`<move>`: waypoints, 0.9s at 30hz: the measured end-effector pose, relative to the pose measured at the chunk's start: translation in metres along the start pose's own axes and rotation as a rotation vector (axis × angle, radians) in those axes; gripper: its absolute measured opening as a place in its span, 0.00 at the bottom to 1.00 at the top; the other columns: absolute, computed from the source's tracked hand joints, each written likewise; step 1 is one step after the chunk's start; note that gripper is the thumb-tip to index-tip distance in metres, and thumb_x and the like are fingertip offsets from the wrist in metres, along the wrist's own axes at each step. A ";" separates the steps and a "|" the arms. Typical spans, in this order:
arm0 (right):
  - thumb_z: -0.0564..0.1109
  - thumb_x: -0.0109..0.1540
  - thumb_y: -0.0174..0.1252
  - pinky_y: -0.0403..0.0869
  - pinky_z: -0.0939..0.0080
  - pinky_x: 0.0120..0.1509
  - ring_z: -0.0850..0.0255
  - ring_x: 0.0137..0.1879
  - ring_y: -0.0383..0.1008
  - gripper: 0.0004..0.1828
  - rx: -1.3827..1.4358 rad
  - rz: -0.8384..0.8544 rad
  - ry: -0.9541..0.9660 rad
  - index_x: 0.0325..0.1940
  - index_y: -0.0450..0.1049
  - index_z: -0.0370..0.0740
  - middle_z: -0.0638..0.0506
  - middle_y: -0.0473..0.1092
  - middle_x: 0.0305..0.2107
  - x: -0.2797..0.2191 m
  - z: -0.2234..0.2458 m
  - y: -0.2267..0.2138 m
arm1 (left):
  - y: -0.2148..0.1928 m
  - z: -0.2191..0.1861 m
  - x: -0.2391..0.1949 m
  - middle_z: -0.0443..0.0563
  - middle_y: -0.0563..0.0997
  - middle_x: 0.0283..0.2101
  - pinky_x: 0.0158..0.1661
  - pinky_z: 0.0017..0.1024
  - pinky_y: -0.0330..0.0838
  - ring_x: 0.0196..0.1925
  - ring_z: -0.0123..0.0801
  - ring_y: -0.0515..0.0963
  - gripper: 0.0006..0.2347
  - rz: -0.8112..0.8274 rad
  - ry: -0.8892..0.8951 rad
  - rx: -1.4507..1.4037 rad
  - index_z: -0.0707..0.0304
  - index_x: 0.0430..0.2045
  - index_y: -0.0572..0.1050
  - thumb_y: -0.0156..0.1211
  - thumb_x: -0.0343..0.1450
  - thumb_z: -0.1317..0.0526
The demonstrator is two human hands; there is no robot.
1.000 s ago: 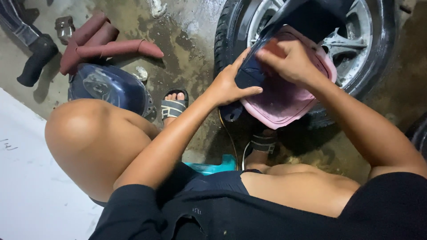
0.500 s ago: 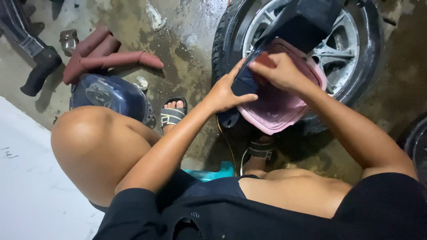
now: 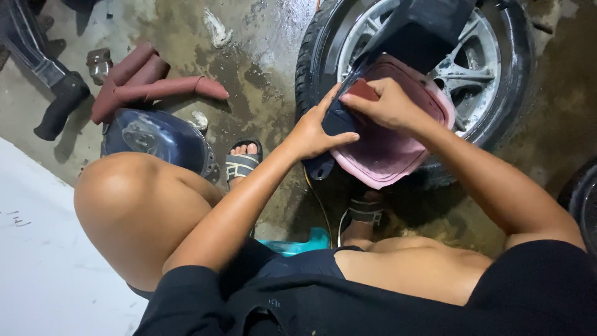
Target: The person sits on the floor and sands a black motorcycle part using a sanding block. They hold the part with one hand and rub the sanding block over its surface repeatedly.
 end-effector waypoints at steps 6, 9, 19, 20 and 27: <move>0.60 0.64 0.71 0.63 0.70 0.34 0.67 0.28 0.68 0.17 0.021 -0.116 0.000 0.30 0.77 0.49 0.59 0.70 0.20 0.000 0.014 -0.007 | 0.004 0.002 0.003 0.79 0.76 0.53 0.63 0.51 0.69 0.60 0.67 0.76 0.48 -0.004 0.052 -0.028 0.39 0.74 0.48 0.76 0.61 0.40; 0.61 0.62 0.70 0.66 0.71 0.32 0.69 0.26 0.73 0.17 0.008 -0.075 0.038 0.27 0.78 0.51 0.59 0.73 0.17 -0.005 0.017 -0.010 | -0.001 -0.003 -0.001 0.78 0.77 0.53 0.62 0.51 0.69 0.61 0.66 0.76 0.48 -0.008 0.051 -0.021 0.40 0.74 0.48 0.75 0.62 0.40; 0.37 0.69 0.60 0.72 0.46 0.41 0.45 0.40 0.76 0.15 -0.596 -0.064 -0.341 0.58 0.65 0.36 0.38 0.74 0.39 -0.061 0.071 -0.046 | 0.004 0.015 0.001 0.58 0.63 0.74 0.68 0.39 0.59 0.75 0.48 0.63 0.46 0.021 0.076 -0.087 0.45 0.73 0.46 0.73 0.64 0.45; 0.38 0.68 0.53 0.71 0.42 0.35 0.38 0.35 0.75 0.27 -0.810 -0.037 -0.298 0.72 0.56 0.45 0.36 0.74 0.39 -0.063 0.073 -0.045 | 0.003 0.013 0.000 0.58 0.66 0.72 0.67 0.38 0.61 0.73 0.47 0.65 0.45 0.017 0.087 -0.100 0.45 0.73 0.46 0.73 0.64 0.46; 0.35 0.63 0.48 0.66 0.44 0.22 0.42 0.17 0.65 0.50 -1.132 0.027 -0.271 0.87 0.41 0.60 0.42 0.63 0.25 -0.054 0.050 -0.029 | 0.002 0.011 0.001 0.59 0.66 0.72 0.68 0.40 0.60 0.74 0.47 0.65 0.45 0.021 0.089 -0.110 0.47 0.72 0.47 0.74 0.64 0.47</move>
Point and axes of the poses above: each hand's wrist, its own x-axis towards the middle knuckle, its own y-axis out of the palm, z = x × y, the point moved 1 cm from there along x, towards the middle knuckle
